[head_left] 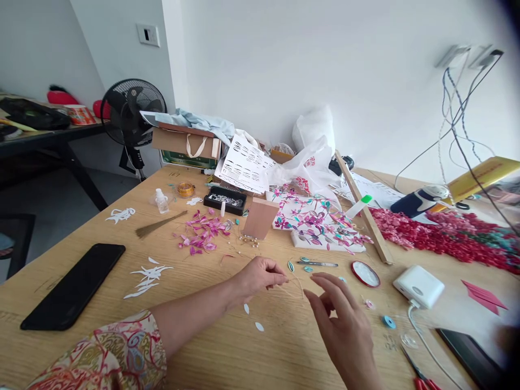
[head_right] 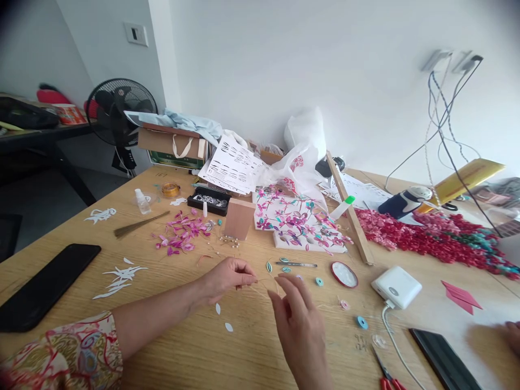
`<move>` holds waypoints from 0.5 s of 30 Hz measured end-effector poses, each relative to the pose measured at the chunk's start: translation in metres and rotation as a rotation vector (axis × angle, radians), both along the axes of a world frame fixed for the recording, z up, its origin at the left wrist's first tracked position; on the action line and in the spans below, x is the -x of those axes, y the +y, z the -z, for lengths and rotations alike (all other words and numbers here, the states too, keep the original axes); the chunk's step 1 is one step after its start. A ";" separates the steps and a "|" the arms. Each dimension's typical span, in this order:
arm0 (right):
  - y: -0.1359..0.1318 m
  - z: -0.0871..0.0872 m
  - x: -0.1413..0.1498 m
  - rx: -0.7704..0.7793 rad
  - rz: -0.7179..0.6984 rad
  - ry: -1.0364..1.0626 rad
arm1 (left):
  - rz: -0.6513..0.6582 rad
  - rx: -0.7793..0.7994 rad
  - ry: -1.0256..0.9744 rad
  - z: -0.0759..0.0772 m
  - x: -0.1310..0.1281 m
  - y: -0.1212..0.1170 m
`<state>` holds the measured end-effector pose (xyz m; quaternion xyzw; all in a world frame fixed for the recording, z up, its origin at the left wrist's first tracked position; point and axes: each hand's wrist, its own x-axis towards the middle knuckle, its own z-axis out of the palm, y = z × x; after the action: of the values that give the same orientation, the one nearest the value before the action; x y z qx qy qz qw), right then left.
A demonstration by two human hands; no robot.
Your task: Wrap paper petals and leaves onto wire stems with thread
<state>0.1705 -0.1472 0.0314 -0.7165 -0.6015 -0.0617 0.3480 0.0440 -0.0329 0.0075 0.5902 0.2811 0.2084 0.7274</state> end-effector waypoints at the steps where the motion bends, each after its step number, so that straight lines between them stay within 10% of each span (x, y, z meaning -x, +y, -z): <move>1: -0.002 -0.001 -0.001 -0.024 -0.057 -0.115 | 0.046 0.155 -0.022 0.000 0.001 0.001; 8: -0.001 0.009 -0.014 0.093 -0.300 -0.392 | 0.244 0.443 -0.083 0.000 0.004 0.001; 15: -0.001 -0.005 0.000 0.150 -0.227 -0.049 | 0.192 0.162 -0.057 -0.002 0.002 -0.003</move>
<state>0.1702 -0.1479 0.0362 -0.6663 -0.6897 0.0059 0.2834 0.0423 -0.0360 0.0097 0.5475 0.2187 0.1311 0.7970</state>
